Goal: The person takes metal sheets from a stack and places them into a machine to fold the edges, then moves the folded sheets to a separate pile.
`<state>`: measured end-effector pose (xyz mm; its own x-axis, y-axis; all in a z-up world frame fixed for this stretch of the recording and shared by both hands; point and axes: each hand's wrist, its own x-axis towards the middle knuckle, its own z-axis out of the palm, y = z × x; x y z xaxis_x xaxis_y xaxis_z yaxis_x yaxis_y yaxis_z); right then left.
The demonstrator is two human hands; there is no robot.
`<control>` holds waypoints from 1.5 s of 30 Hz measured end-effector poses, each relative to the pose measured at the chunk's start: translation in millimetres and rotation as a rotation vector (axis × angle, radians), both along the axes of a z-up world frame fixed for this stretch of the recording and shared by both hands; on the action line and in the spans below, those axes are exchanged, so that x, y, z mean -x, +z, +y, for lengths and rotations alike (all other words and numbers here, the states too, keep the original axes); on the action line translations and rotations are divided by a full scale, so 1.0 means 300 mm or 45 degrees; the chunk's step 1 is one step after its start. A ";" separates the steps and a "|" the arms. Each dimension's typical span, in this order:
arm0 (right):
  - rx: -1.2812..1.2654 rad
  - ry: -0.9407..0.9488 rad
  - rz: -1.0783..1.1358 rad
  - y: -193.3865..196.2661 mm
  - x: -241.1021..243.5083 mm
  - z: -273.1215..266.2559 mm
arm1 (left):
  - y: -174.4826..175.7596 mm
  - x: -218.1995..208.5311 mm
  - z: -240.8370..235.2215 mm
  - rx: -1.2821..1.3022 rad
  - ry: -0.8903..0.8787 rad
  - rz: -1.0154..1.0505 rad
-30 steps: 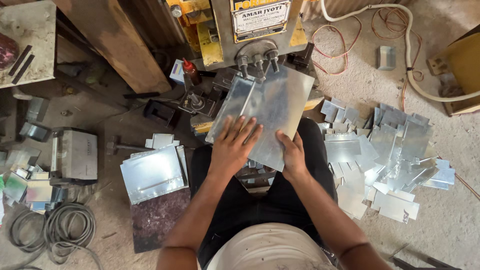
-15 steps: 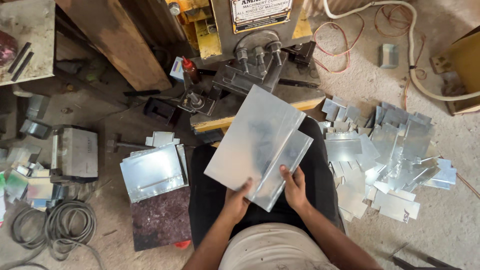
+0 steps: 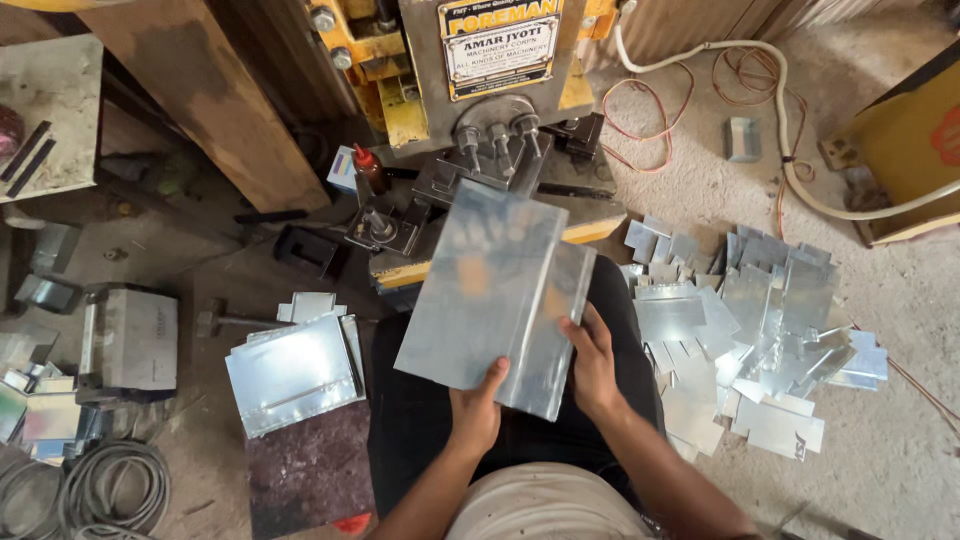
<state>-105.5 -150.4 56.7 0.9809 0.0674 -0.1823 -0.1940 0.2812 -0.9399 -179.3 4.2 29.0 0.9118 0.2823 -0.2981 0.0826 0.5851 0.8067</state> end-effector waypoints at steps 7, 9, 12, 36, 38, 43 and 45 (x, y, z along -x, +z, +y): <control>-0.158 -0.149 0.119 -0.054 -0.184 0.056 | -0.031 -0.210 0.029 0.362 0.089 0.127; -0.195 -0.116 0.002 -0.045 -0.274 0.088 | -0.034 -0.250 0.023 0.178 0.099 -0.001; -0.197 -0.076 -0.040 -0.010 -0.285 0.084 | -0.019 -0.310 0.016 0.230 0.197 -0.022; 1.179 0.036 -1.779 0.096 -0.232 -0.141 | 0.236 0.077 0.103 0.550 -0.282 -0.421; 1.362 -0.104 -1.906 0.012 -0.116 -0.169 | 0.319 0.113 0.178 0.485 -0.666 -0.847; -0.002 0.021 -0.096 -0.085 0.056 -0.026 | 0.340 0.074 0.219 0.067 -0.512 -0.799; -0.056 -0.013 0.019 -0.053 0.059 0.009 | 0.327 0.058 0.221 0.035 -0.501 -0.773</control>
